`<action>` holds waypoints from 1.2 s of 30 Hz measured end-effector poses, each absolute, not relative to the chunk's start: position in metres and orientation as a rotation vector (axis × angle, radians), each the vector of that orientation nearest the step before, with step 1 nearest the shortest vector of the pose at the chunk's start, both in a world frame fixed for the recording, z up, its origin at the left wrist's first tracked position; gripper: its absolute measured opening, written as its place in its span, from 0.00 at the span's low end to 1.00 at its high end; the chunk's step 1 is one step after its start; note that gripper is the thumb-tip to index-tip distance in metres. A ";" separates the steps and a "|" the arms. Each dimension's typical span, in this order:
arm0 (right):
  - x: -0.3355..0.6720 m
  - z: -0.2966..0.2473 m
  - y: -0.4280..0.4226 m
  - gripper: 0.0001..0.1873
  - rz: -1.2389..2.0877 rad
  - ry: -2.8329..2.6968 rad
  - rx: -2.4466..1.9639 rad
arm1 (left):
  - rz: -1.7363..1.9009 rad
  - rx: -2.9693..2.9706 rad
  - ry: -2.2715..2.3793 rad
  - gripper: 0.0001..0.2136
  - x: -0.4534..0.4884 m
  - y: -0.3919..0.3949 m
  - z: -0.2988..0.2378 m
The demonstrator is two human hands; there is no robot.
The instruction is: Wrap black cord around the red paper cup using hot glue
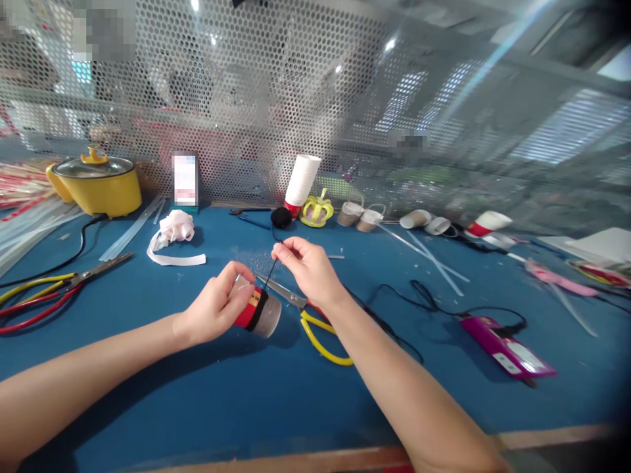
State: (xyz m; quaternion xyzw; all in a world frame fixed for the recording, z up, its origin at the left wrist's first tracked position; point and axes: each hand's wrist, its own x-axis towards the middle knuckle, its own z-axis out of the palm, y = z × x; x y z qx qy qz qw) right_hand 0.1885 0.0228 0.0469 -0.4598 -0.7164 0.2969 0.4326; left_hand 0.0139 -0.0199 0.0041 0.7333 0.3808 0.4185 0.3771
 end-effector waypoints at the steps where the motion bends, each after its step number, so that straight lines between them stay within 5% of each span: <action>1: 0.188 0.046 0.023 0.13 0.737 -1.791 -1.145 | 1.075 1.893 0.963 0.05 0.014 -0.021 0.004; 36: 0.178 0.040 0.016 0.12 0.933 -1.929 -1.243 | 1.444 2.124 0.699 0.06 0.007 -0.032 0.002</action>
